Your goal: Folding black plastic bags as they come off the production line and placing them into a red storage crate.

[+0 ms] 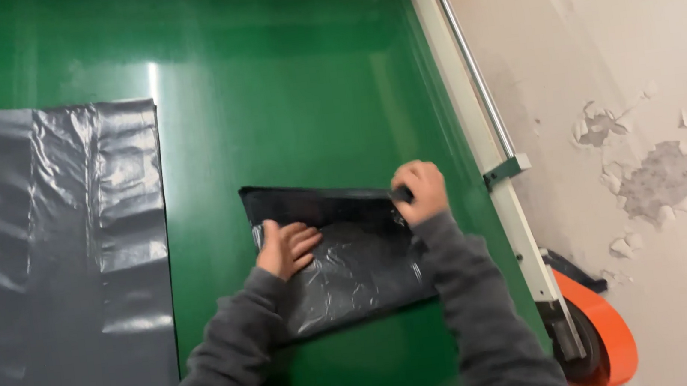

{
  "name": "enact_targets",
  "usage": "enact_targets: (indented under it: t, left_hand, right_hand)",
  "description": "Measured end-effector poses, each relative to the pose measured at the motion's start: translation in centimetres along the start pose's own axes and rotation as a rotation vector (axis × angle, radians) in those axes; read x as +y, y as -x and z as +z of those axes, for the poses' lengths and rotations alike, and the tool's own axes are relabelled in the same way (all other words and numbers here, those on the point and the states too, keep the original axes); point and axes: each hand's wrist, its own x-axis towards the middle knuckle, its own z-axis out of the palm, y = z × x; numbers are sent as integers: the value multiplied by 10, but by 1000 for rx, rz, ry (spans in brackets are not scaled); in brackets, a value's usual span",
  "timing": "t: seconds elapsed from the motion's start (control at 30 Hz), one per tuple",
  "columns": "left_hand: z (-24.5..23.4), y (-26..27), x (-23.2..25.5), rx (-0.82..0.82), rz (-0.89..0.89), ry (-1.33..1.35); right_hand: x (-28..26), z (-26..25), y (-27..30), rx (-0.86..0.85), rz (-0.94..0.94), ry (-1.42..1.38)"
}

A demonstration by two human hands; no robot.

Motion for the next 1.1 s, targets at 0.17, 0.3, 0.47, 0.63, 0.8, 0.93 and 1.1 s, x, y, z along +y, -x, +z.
enact_targets:
  t: [0.17,0.3,0.47,0.63,0.8,0.93,1.1]
  left_hand:
    - [-16,60,7,74,-17,305]
    - [-83,38,-45,49,311,93]
    - [-12,147,-21,293,793,-822]
    - [31,210,-16,195,1062,-1727]
    - [-8,176,-53,22,931,-2291]
    - [32,174,-42,-273,652,-2236]
    - [83,145,-31,-686,509,-1284]
  right_hand:
    - [-63,-52,106,69,-61,49]
    - [-60,-43,170,48,-9,87]
    - [-47,-33,204,-34,44,89]
    - [-38,-25,221,-32,180,-33]
    - [-91,-41,188,-105,66,97]
    - [-180,-30,176,-363,-53,-71]
    - [-145,33,252,-271,-94,-305]
